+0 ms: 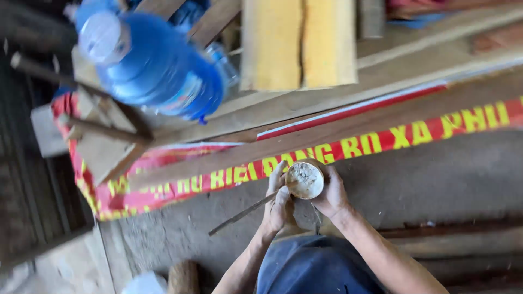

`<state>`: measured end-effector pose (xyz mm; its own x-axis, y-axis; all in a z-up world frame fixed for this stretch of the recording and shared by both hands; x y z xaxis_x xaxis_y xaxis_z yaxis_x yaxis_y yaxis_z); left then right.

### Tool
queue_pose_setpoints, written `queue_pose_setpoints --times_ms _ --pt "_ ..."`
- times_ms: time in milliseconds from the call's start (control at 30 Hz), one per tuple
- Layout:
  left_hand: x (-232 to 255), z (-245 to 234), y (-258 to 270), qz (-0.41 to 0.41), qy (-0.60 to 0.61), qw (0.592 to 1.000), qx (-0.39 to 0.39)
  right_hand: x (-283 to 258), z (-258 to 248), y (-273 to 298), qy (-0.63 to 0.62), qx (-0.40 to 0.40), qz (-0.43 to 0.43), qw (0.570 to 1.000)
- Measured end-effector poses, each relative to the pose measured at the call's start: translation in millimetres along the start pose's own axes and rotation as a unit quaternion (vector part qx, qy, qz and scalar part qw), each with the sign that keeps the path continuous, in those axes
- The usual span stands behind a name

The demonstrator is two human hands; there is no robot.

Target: Sanding a wooden piece with a power tool and mixing a substance in a cup.

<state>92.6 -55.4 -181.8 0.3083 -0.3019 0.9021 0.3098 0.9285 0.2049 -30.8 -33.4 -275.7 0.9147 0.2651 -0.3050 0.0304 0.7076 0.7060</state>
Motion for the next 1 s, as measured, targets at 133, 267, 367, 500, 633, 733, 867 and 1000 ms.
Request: queue_pose_setpoints --times_ms 133,267,367,500,633,733,867,1000 --pt "-52.1 -84.2 2.0 -0.058 -0.142 0.983 0.101 75.9 -29.5 -62.1 0.095 0.016 0.082 0.992" --pt "-168.6 -193.0 10.3 -0.051 0.073 0.965 0.245 142.4 -39.0 -129.6 0.255 0.036 0.132 0.957" --pt "-168.8 -239.5 6.8 -0.038 0.017 0.952 0.304 175.4 -29.8 -169.5 0.419 0.044 0.126 0.898" --pt "-171.6 -313.0 -19.6 -0.04 -0.033 0.939 0.339 211.2 14.3 -230.0 0.542 0.022 0.099 0.834" --pt "-190.7 -386.4 -59.4 -0.024 -0.076 0.925 0.371 219.3 96.9 -294.9 0.692 -0.052 -0.101 0.713" --pt "-229.5 -429.7 -100.9 -0.01 -0.061 0.915 0.399 235.0 137.3 -353.2 0.716 -0.136 -0.237 0.643" --pt "-245.1 -462.8 -153.1 0.008 -0.066 0.909 0.412 252.9 165.8 -385.4 0.731 -0.161 -0.261 0.609" --pt "-259.1 -477.9 -187.4 0.002 -0.06 0.909 0.412 246.9 149.4 -403.9 0.736 -0.153 -0.265 0.604"
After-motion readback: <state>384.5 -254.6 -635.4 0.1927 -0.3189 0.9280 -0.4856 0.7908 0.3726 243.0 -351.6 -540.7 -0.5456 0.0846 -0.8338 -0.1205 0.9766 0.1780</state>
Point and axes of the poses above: each hand's wrist, its own y-axis away from the middle knuckle, its own z-axis out of the palm, x = y × z, the point moved 7 cm from there along -y, towards the middle knuckle, and after that the axes turned 7 degrees about -z, right-handed, at the moved point
